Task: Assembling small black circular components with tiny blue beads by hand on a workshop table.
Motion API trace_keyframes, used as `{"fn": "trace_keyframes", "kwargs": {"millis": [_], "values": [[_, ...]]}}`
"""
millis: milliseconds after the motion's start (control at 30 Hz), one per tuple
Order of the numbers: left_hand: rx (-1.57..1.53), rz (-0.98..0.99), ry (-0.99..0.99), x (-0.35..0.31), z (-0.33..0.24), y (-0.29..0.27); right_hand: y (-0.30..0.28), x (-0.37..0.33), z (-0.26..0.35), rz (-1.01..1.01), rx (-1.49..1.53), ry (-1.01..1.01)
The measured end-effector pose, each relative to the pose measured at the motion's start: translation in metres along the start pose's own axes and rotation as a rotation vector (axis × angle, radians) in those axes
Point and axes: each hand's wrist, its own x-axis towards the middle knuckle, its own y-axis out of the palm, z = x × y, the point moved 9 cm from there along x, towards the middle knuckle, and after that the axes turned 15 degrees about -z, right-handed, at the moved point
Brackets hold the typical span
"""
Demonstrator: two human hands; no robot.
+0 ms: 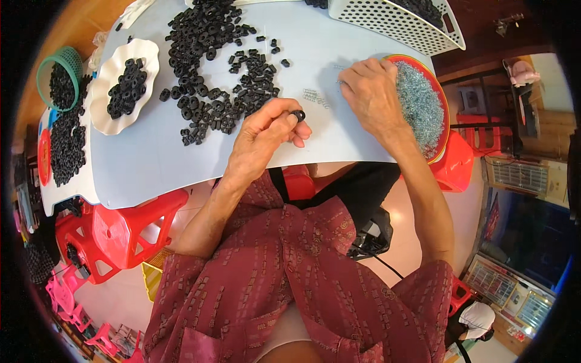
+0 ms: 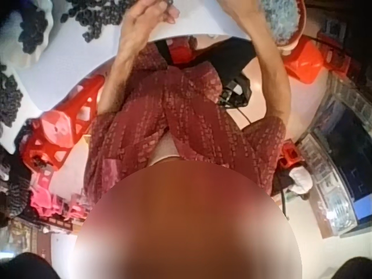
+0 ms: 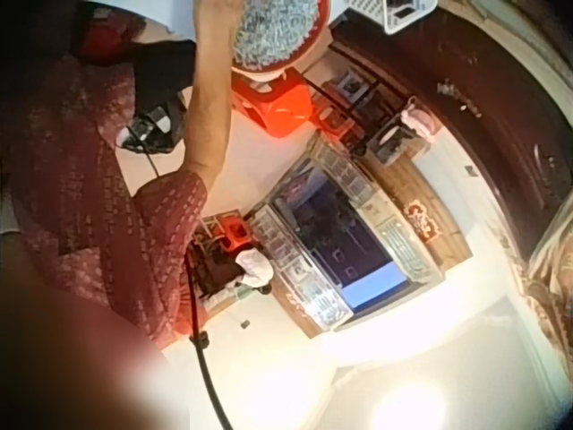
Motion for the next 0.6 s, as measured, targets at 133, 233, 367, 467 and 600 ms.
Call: {"fn": "trace_keyframes", "kwargs": {"millis": [133,233,367,467,600], "values": [[-0.083,-0.018,-0.058,0.001,0.002,-0.001,-0.003,0.005,0.001,-0.034,0.025,0.027],[-0.095,-0.024,-0.074,0.001,0.003,-0.003,-0.013,0.006,0.008,0.014,0.251,0.232],[-0.1,-0.016,-0.068,0.001,0.003,-0.004,-0.015,0.003,0.023,0.031,0.645,0.452],[-0.104,-0.016,-0.08,0.001,0.003,-0.004,-0.022,0.003,0.039,0.041,0.713,0.454],[-0.139,-0.003,-0.056,0.001,0.002,-0.002,-0.023,0.003,0.047,0.066,0.781,0.466]]}}
